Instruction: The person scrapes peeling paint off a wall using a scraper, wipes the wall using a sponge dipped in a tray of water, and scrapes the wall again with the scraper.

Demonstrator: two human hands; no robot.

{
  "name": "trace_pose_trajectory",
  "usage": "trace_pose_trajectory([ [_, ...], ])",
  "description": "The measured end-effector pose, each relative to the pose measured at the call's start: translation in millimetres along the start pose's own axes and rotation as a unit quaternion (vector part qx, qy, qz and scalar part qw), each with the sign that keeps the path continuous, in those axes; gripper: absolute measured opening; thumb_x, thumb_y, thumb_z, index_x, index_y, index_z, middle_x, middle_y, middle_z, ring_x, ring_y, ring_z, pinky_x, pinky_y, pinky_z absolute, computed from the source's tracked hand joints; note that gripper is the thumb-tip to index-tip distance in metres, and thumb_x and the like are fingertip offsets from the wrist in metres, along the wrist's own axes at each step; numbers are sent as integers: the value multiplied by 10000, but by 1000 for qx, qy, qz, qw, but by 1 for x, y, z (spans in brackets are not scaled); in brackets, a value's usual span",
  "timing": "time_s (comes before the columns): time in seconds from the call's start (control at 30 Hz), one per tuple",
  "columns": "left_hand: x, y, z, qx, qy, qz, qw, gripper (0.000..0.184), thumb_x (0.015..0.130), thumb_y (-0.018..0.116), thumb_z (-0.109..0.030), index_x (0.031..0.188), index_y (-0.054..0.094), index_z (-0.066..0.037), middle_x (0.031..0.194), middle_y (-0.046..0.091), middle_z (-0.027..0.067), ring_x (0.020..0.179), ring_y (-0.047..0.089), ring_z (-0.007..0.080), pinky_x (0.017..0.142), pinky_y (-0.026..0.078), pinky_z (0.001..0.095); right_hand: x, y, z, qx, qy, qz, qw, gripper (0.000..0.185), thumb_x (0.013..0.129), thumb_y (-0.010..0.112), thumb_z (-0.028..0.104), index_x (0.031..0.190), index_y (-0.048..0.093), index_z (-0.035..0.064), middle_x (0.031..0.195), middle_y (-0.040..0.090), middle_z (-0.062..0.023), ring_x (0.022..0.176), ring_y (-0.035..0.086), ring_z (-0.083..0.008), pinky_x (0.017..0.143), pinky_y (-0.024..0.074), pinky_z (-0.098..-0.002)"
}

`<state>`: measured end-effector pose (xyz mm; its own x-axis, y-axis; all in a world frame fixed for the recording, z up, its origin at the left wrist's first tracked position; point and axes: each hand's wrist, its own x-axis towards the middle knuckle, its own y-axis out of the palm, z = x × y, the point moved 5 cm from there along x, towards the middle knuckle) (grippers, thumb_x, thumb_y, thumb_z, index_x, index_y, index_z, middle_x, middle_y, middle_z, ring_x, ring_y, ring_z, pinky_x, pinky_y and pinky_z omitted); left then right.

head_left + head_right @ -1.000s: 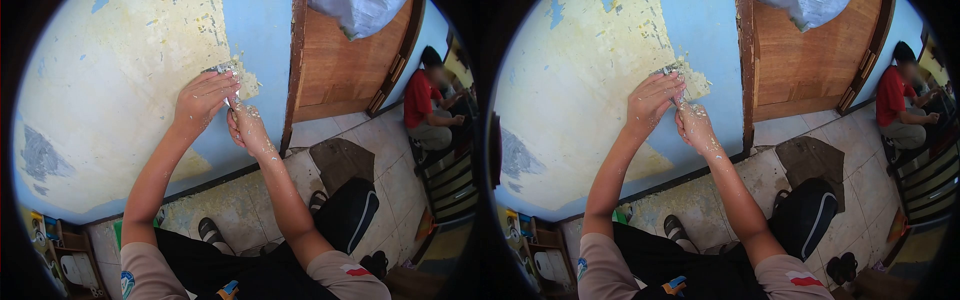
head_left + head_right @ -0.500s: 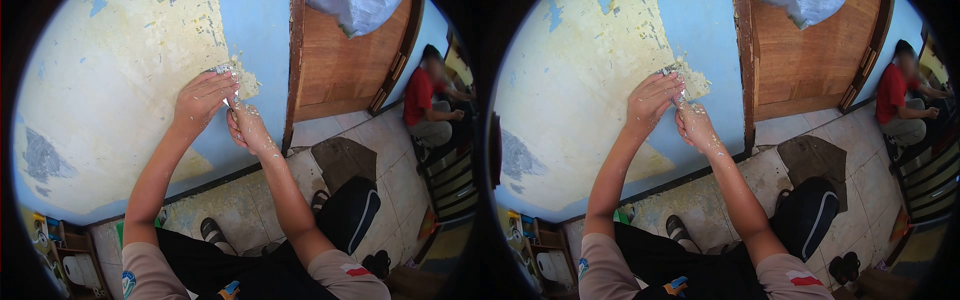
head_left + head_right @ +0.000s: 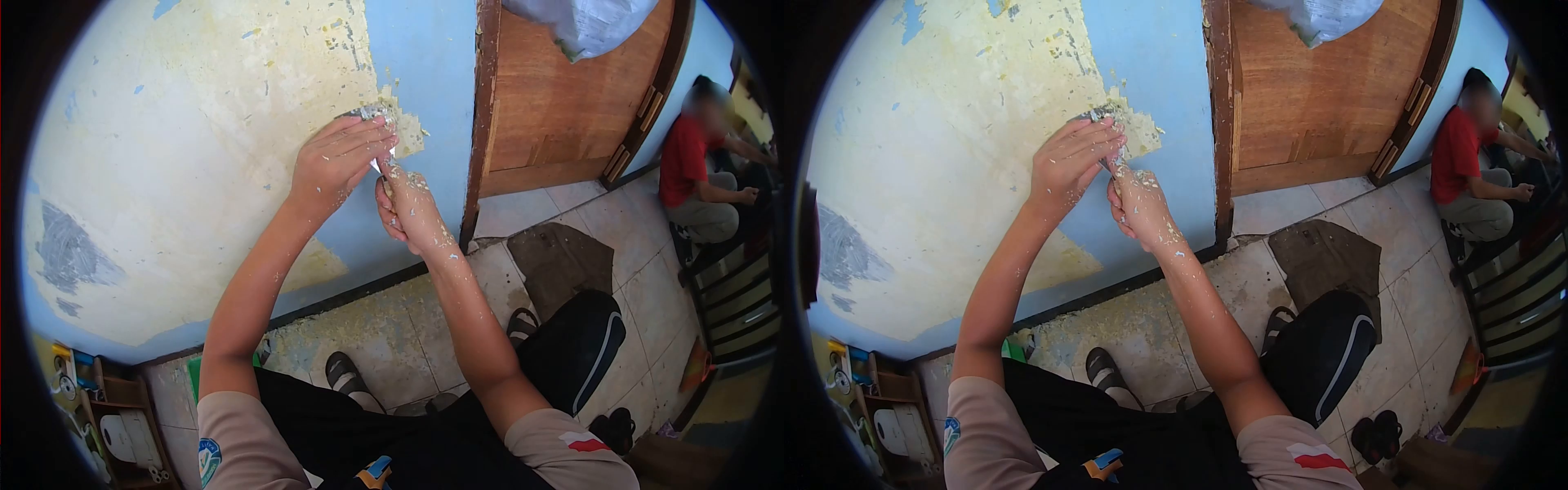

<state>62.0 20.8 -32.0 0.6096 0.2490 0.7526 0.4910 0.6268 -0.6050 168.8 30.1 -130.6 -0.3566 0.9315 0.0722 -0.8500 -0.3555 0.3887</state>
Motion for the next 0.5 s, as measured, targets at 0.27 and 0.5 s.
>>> trace_pose_trajectory([
  [0.27, 10, -5, 3, -10, -9, -1, 1000, 324, 769, 753, -17, 1080, 780, -104, 1169, 765, 47, 1166, 702, 206, 1023, 546, 394, 5, 3, 9, 33, 19, 30, 999, 642, 1055, 466, 595, 630, 388, 122, 466, 315, 11, 351, 236, -102, 340, 196, -277],
  [0.5, -5, 2, 2, -57, -15, 35, 998, 397, 741, 746, 33, 1113, 769, -104, 1194, 761, 59, 1204, 689, 244, 1046, 525, 414, 2, -2, -7, 14, 24, 6, 1000, 641, 1049, 470, 608, 640, 397, 120, 469, 315, 10, 354, 239, -104, 341, 191, -276],
])
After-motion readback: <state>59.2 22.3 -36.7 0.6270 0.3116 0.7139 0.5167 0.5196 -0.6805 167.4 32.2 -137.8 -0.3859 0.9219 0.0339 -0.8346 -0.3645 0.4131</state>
